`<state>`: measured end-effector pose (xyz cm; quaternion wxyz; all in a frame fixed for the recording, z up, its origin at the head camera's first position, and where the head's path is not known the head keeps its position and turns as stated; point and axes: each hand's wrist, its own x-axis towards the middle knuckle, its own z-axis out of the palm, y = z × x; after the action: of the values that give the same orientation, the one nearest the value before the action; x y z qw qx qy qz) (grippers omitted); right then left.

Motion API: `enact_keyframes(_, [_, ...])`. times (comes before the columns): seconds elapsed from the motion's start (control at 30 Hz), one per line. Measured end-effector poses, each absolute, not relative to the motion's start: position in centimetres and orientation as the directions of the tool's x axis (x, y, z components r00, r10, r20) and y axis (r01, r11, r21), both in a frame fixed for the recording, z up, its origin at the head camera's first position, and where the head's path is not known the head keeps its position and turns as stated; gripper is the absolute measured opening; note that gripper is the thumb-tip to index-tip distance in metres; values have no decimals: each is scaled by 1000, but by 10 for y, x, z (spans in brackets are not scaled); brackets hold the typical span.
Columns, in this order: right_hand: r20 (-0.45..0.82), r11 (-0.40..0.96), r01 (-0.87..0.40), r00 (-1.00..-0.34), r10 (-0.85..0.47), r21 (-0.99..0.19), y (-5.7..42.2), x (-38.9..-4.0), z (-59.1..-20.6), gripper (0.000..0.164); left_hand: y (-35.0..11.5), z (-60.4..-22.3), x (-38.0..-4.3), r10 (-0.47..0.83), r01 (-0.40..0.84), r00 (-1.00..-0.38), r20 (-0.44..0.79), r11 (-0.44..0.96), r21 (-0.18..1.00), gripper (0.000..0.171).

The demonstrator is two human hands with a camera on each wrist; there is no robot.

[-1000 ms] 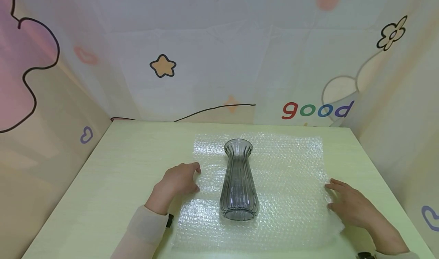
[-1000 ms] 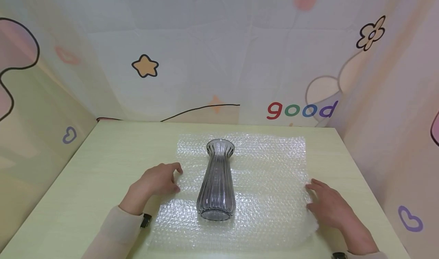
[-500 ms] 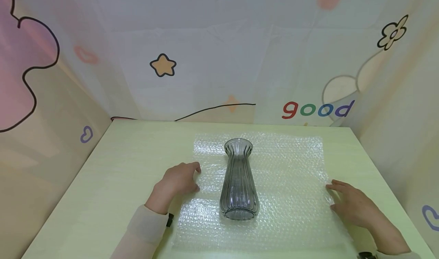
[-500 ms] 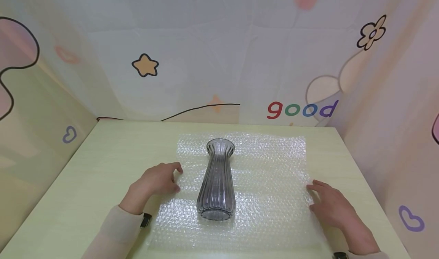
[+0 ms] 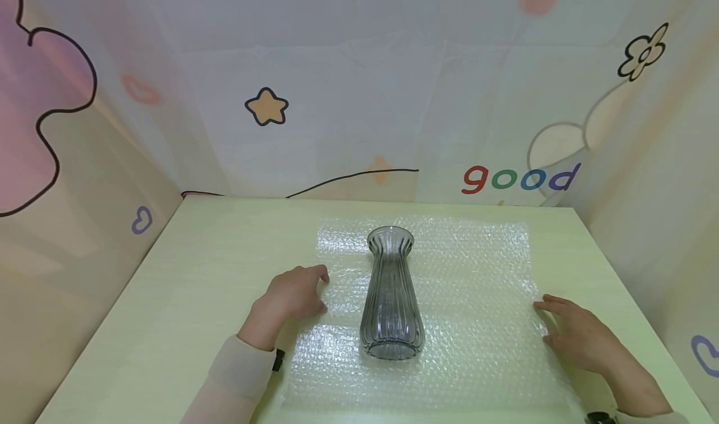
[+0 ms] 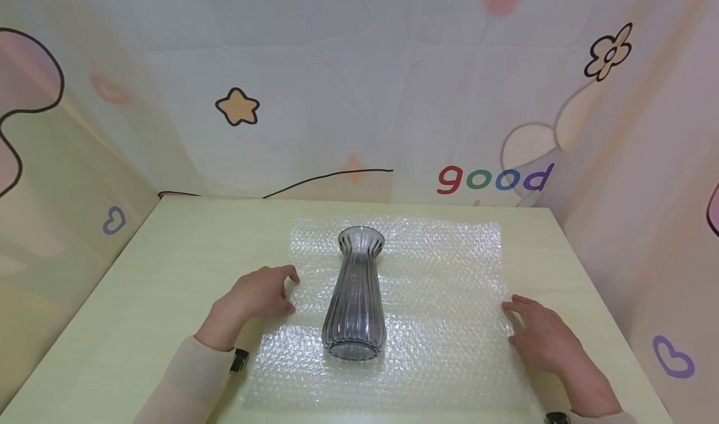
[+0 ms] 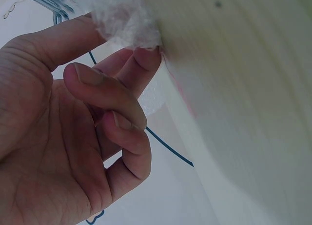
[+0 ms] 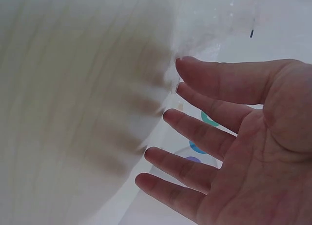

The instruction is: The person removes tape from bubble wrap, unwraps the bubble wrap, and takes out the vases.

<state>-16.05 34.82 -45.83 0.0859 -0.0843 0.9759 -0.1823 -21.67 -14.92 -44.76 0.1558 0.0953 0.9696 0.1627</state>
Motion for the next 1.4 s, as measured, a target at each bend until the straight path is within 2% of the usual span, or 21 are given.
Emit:
enact_keyframes(0.77, [-99, 913, -155, -973, -206, -376, 347, -162, -453, 61, -149, -442, -214, 246, 138, -921, -302, 931, 339, 52])
enact_keyframes(1.2, [-114, 914, -107, -980, -164, -392, 327, -160, -440, 60, -148, -431, -210, 264, 177, -930, -255, 931, 318, 50])
enact_keyframes(1.4, [-96, 893, -102, -983, -160, -439, 315, -159, -436, 61, -148, -429, -211, 271, 183, -936, -225, 921, 345, 49])
